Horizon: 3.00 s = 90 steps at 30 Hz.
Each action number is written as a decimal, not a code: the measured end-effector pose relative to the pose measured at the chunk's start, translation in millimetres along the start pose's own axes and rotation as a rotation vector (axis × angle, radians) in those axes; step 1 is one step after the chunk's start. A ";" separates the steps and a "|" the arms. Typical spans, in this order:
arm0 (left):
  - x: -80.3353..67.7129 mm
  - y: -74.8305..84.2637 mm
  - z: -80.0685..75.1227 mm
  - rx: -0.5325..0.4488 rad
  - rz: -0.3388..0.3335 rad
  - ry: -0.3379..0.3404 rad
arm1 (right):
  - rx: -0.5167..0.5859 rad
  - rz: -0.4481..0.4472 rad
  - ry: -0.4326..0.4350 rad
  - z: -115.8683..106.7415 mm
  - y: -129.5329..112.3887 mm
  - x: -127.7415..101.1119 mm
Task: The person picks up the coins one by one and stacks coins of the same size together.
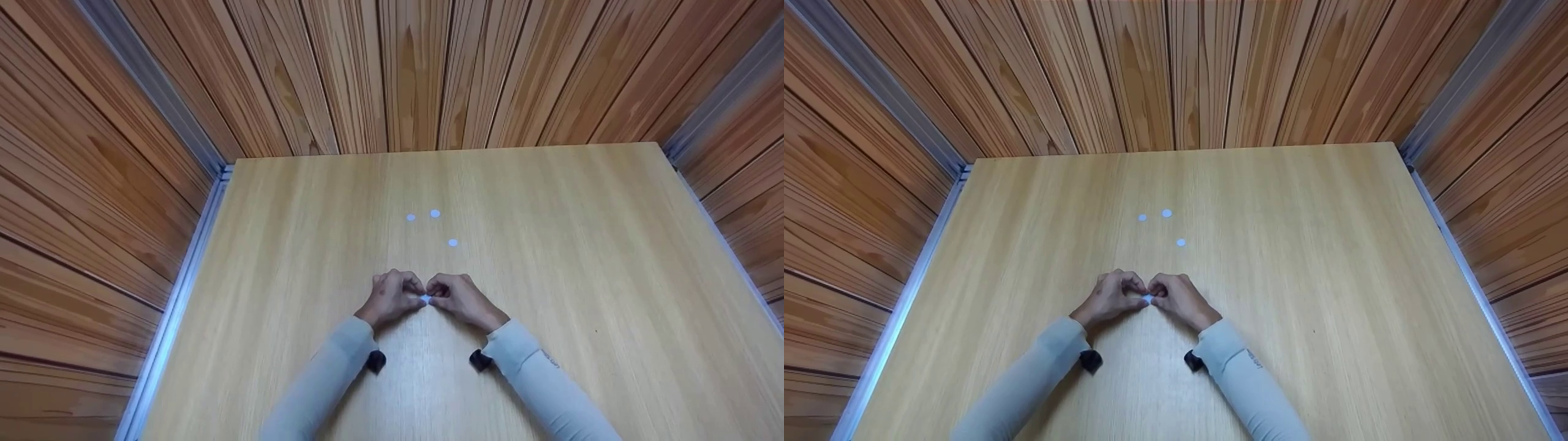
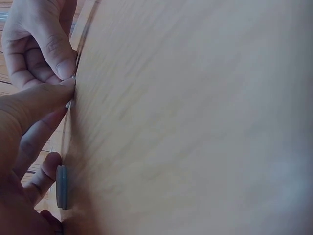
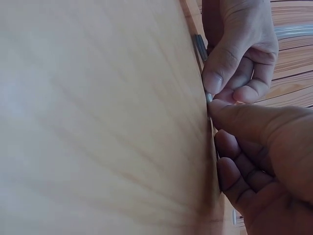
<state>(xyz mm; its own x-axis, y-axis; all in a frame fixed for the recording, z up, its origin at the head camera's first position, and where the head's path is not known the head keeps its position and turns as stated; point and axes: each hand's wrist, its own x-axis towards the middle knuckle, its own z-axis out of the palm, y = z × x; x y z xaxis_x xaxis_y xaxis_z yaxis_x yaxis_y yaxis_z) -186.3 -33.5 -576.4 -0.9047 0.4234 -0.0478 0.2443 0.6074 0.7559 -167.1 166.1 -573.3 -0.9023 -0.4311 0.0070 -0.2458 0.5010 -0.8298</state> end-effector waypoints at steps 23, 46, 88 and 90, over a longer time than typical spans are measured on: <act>3.4 2.1 -2.2 -0.037 -0.066 -0.044 | 0.049 0.007 0.029 -20.3 3.4 8.2; 2.5 1.8 -3.5 -0.024 -0.056 -0.049 | 0.040 0.026 0.136 -41.8 11.0 27.4; 3.7 1.8 -1.1 -0.040 -0.047 -0.050 | 0.053 0.044 0.283 -78.4 16.4 84.5; 3.5 1.7 -1.2 -0.046 -0.059 -0.051 | 0.056 0.044 0.291 -78.8 17.3 88.0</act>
<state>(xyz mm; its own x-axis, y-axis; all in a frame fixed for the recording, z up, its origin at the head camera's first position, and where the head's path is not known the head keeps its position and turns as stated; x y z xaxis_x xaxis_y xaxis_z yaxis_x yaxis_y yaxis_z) -189.5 -31.8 -574.5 -0.8978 0.4223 -0.1250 0.1742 0.6012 0.7799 -278.7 196.0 -543.1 -0.9773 -0.1725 0.1231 -0.1913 0.4685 -0.8625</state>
